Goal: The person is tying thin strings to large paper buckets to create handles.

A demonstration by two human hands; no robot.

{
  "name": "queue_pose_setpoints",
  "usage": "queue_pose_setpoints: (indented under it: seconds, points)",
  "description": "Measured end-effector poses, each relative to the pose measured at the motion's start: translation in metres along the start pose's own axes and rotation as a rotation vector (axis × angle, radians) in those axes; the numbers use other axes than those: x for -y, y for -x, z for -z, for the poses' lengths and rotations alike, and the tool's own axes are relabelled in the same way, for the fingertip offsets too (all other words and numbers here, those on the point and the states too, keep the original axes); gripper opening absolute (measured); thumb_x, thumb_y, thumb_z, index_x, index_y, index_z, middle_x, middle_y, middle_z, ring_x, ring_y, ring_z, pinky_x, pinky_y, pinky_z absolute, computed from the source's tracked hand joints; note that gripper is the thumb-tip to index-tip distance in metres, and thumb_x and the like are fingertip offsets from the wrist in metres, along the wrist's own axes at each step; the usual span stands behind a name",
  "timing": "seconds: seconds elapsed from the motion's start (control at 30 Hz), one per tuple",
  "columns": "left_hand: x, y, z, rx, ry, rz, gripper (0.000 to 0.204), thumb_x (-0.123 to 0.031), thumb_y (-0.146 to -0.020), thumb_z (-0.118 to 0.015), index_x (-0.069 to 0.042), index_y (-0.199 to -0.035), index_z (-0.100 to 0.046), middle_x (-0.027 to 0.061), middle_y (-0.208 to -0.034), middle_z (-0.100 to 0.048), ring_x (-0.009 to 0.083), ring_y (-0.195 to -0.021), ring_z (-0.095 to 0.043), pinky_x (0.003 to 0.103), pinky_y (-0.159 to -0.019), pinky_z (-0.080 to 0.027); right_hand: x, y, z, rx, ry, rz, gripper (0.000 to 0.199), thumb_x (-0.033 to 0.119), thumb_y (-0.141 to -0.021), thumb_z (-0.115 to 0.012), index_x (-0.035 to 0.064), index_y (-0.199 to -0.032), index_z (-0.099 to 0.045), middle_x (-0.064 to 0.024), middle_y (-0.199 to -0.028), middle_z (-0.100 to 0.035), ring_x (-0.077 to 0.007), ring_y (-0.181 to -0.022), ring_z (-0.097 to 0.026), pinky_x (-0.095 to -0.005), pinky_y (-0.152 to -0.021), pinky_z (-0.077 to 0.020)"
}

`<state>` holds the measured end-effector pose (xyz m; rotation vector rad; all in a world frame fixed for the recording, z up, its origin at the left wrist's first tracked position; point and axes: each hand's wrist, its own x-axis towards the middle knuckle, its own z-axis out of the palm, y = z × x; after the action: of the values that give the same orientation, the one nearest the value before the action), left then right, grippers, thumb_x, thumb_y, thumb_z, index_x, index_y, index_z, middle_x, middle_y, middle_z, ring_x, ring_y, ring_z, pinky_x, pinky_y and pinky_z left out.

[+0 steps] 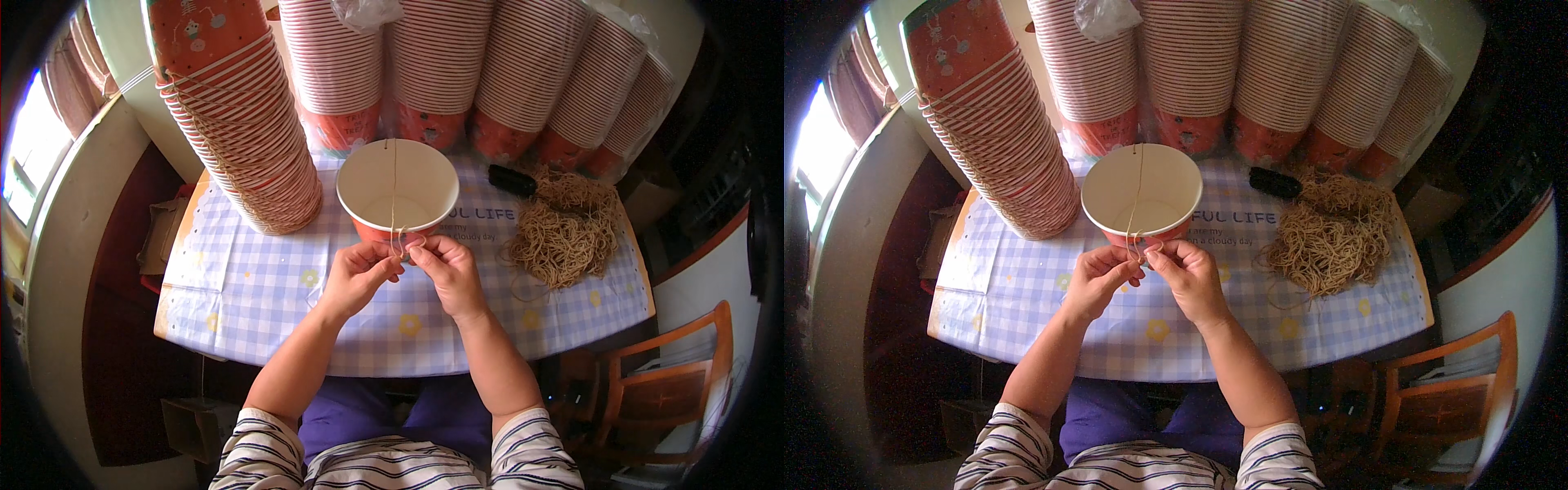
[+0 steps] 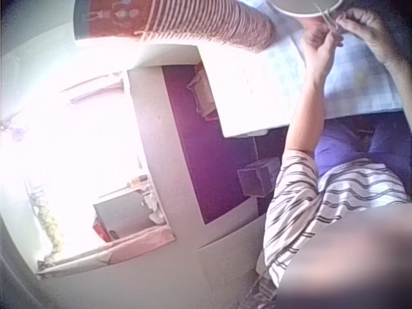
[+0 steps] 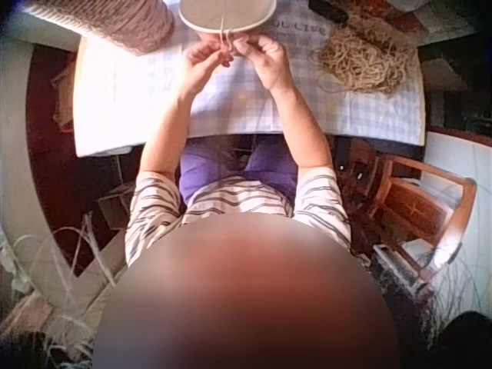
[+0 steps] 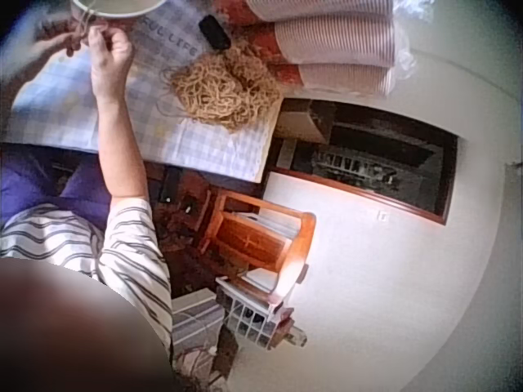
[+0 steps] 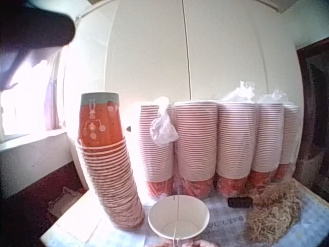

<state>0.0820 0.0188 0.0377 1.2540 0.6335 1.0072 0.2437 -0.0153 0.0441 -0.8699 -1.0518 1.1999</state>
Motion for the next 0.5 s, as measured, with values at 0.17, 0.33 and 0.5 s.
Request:
queue_pose_setpoints:
  seconds: [0.17, 0.33, 0.5]
  points:
    - [0.0004, -0.0002, -0.0004, -0.006, -0.011, -0.006, 0.012, -0.009, -0.085, -0.060, 0.001, -0.091, -0.061, 0.0056, -0.081, -0.063, 0.0112, -0.072, -0.059, 0.026, -0.065, -0.049, -0.0012, -0.0003, -0.0011, -0.002, 0.005, 0.009, 0.014, 0.016, -0.086, -0.062, 0.0023, -0.088, -0.063, -0.0004, -0.080, -0.061, -0.0064, -0.075, -0.054, -0.0212, -0.071, -0.0446]
    - [0.0017, -0.0003, 0.0006, -0.012, -0.037, -0.015, 0.011, -0.008, -0.086, -0.059, 0.001, -0.091, -0.061, 0.0042, -0.080, -0.063, 0.0097, -0.072, -0.058, 0.024, -0.065, -0.047, -0.0024, -0.0012, -0.0021, -0.017, 0.017, 0.020, 0.013, 0.015, -0.087, -0.061, 0.0018, -0.089, -0.063, -0.0009, -0.081, -0.062, -0.0068, -0.075, -0.055, -0.0218, -0.071, -0.0452]
    - [0.0006, -0.0001, 0.0000, -0.028, -0.089, -0.011, 0.010, -0.009, -0.086, -0.058, 0.001, -0.088, -0.060, 0.0032, -0.078, -0.061, 0.0084, -0.071, -0.055, 0.022, -0.064, -0.045, -0.0037, -0.0019, -0.0017, -0.012, 0.019, 0.037, 0.015, 0.016, -0.088, -0.060, 0.0009, -0.090, -0.063, -0.0018, -0.082, -0.063, -0.0071, -0.076, -0.056, -0.0225, -0.071, -0.0462]
